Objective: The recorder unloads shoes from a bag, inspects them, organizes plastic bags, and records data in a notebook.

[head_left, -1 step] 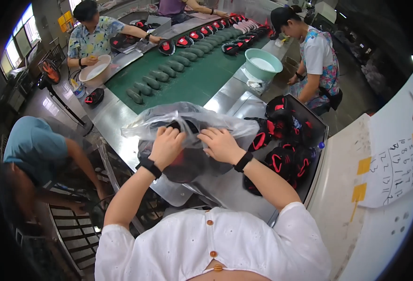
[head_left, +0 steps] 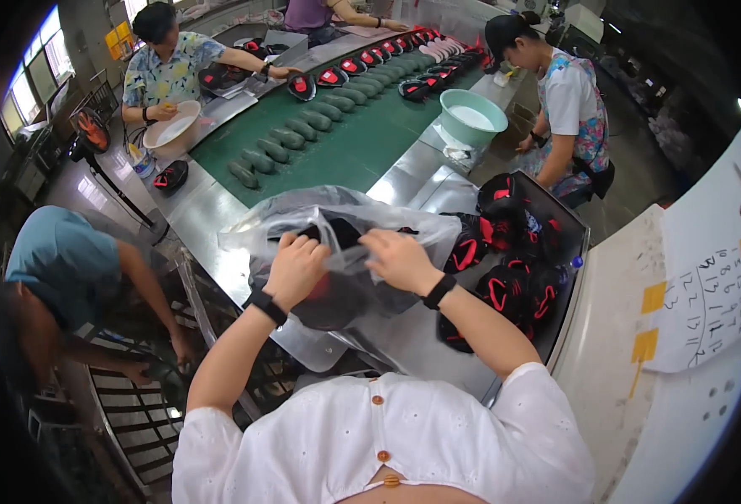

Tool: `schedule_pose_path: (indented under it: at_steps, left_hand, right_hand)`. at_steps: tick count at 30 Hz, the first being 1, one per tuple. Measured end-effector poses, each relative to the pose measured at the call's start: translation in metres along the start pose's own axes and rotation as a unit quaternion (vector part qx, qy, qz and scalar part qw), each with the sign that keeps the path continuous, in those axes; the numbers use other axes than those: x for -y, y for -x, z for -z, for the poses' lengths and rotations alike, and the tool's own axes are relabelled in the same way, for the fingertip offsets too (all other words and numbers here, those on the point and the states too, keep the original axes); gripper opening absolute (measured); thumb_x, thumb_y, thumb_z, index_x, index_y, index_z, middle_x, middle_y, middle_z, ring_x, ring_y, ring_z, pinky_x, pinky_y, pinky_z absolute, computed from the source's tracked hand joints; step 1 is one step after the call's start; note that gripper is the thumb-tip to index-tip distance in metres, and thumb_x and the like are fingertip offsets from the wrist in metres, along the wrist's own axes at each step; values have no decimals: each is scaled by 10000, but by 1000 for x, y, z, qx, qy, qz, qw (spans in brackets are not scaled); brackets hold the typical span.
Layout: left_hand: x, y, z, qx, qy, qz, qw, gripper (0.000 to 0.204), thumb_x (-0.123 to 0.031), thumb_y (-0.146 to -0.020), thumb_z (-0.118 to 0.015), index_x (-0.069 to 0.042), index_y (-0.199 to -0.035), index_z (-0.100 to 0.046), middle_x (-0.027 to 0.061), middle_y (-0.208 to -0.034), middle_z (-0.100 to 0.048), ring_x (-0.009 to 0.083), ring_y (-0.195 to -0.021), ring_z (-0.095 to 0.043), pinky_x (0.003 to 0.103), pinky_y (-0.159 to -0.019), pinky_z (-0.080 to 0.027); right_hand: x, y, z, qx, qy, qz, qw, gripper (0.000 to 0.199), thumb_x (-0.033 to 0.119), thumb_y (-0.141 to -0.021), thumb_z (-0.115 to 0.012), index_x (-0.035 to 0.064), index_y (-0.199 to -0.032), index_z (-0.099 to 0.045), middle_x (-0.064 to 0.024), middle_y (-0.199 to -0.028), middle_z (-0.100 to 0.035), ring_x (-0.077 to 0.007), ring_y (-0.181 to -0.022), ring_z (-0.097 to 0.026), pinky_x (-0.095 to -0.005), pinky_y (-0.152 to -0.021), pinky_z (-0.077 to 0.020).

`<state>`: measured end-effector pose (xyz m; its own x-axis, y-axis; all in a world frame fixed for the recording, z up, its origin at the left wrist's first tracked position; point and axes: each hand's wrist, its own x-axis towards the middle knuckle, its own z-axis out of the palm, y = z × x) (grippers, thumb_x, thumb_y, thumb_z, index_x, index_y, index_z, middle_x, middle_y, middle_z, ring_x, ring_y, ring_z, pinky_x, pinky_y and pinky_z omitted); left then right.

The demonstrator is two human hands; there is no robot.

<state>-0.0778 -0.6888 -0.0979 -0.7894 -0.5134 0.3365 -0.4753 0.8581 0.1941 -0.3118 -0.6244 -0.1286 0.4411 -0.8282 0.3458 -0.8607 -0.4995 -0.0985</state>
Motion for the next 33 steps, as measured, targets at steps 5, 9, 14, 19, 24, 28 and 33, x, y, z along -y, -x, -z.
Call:
schedule_pose_path:
  at_steps: [5,9,14,19,24,28,33]
  left_hand:
    - [-44,48,56,-28,77,-133,988,214,-109,-589,-643,-61,-725,-484,91,-915,-535,260,-876,-531,370,-697,-441]
    - [-13,115,46,169,28,106,979,108,-76,-651,-581,-41,-716,-502,131,-772,-583,320,-750,-580,389,-671,-471]
    - [73,224,-8,119,346,367,855,235,-64,-791,-586,9,-1015,-569,90,-870,-625,188,-800,-613,320,-726,-485]
    - [41,121,44,-94,235,241,937,389,-133,-720,-672,-18,-1071,-551,164,-1050,-566,314,-991,-551,336,-858,-437]
    - [106,59,2,-80,159,201,963,811,-318,-696,-741,-32,-1330,-325,248,-1397,-259,361,-1313,-250,386,-1061,-240]
    - [165,40,-15,70,238,224,942,841,-400,-745,-694,-1,-1355,-277,260,-1405,-241,342,-1330,-223,377,-1073,-211]
    - [150,-7,-10,233,391,107,884,638,-327,-820,-620,32,-1294,-386,243,-1362,-340,298,-1240,-372,371,-1022,-311]
  right_hand:
    - [-39,27,23,5,146,-174,974,458,381,-772,-606,104,-1131,-546,-159,-1297,-424,-355,-1138,-438,-428,-800,-476]
    - [-95,45,23,-35,132,-276,951,459,329,-724,-633,88,-1105,-549,-181,-1317,-396,-386,-1099,-472,-444,-808,-476]
    - [-121,63,-11,302,-40,-374,876,568,410,-682,-616,102,-1156,-557,-179,-1009,-627,-318,-993,-580,-410,-862,-449]
    - [-93,49,26,76,-172,-292,938,807,176,-586,-699,7,-1300,-362,-222,-1278,-421,-363,-1191,-406,-378,-987,-349]
    - [-33,-31,40,-56,-114,-55,990,755,118,-637,-652,71,-1327,-351,-210,-1301,-364,-403,-1213,-341,-453,-986,-334]
    - [-40,-51,12,71,-18,-124,990,747,120,-643,-657,133,-1331,-366,-164,-1283,-408,-404,-1193,-364,-459,-920,-384]
    - [-112,-51,4,268,-246,-100,926,495,230,-746,-653,43,-1179,-503,-115,-1080,-561,-260,-1006,-537,-360,-864,-425]
